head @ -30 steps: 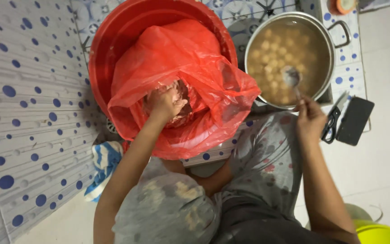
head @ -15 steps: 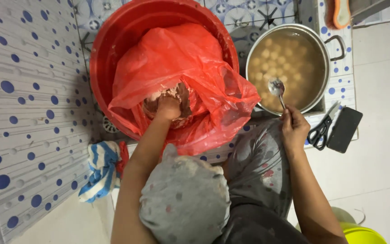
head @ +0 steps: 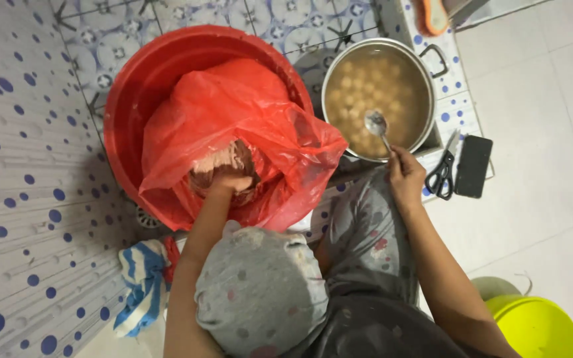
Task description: Forming meatballs from a meat mixture using a spoon and dropping them into a pot of water
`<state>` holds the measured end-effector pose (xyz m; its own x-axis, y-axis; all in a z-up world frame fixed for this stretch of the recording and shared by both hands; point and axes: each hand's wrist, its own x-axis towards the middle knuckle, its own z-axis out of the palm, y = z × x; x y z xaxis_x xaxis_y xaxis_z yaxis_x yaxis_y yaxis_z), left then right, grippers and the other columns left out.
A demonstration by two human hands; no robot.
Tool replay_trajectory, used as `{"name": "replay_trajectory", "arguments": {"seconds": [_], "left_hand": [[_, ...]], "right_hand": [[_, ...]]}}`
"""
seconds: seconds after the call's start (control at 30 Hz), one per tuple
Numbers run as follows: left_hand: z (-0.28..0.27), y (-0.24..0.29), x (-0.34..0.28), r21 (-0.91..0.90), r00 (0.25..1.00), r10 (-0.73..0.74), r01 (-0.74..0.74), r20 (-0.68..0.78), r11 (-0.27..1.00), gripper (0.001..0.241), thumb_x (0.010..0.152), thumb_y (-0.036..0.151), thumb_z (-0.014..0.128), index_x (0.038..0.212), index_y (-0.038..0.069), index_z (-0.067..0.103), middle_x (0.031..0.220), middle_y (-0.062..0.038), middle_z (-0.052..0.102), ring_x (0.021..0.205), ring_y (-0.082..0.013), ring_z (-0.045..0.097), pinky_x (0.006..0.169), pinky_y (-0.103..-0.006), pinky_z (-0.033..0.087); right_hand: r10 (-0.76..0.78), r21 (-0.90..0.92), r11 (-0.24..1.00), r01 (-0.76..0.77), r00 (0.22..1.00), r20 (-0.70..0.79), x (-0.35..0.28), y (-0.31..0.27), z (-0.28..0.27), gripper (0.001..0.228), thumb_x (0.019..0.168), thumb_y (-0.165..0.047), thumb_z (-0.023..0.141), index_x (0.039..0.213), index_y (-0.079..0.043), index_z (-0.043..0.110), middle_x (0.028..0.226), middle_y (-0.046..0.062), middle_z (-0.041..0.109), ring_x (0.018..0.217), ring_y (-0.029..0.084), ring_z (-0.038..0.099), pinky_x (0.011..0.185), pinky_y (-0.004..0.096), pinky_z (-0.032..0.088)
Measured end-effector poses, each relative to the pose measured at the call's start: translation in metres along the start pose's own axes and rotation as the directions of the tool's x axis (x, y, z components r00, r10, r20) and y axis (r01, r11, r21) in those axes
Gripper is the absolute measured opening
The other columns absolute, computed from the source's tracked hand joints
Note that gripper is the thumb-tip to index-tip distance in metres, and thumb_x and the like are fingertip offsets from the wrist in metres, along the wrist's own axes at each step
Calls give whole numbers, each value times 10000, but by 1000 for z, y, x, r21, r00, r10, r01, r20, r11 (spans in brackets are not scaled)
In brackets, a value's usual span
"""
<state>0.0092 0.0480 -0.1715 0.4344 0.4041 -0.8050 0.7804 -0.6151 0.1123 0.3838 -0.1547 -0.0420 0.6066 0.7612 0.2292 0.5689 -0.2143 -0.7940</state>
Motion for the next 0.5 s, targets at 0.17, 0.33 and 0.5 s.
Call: {"name": "replay_trajectory", "arguments": {"seconds": [0.17,0.33,0.5], "left_hand": [[52,-41,77,-165,961,237,-213,145,963,864,917,482,194,1536,-104,338,1610,-312,316,1526,-428,272,1291,-478,115],[85,-57,91,-840,682,728,-435,-72,324,321,814,-144,576,1101,-155,718,1148,-270,746,1113,-136,626,1037,-272,501],[-4,-13,17,56,992,73,-68,-107,996,702,674,741,495,1148,295,757,1192,18,753,1196,-206,687,1039,-442,514]], "right_hand": [[-32,-70,997,33,999,22,6,-1,-2,165,1027,-36,692,1161,-70,782,691,128,675,724,299,697,763,403,535],[-28,-49,998,28,1000,5,5,-5,0,182,1027,-48,682,1176,-87,778,681,113,676,728,276,698,774,394,545],[-15,-43,999,16,999,32,5,6,11,159,1040,-74,693,1171,-93,782,810,147,722,845,308,721,835,417,551]]}}
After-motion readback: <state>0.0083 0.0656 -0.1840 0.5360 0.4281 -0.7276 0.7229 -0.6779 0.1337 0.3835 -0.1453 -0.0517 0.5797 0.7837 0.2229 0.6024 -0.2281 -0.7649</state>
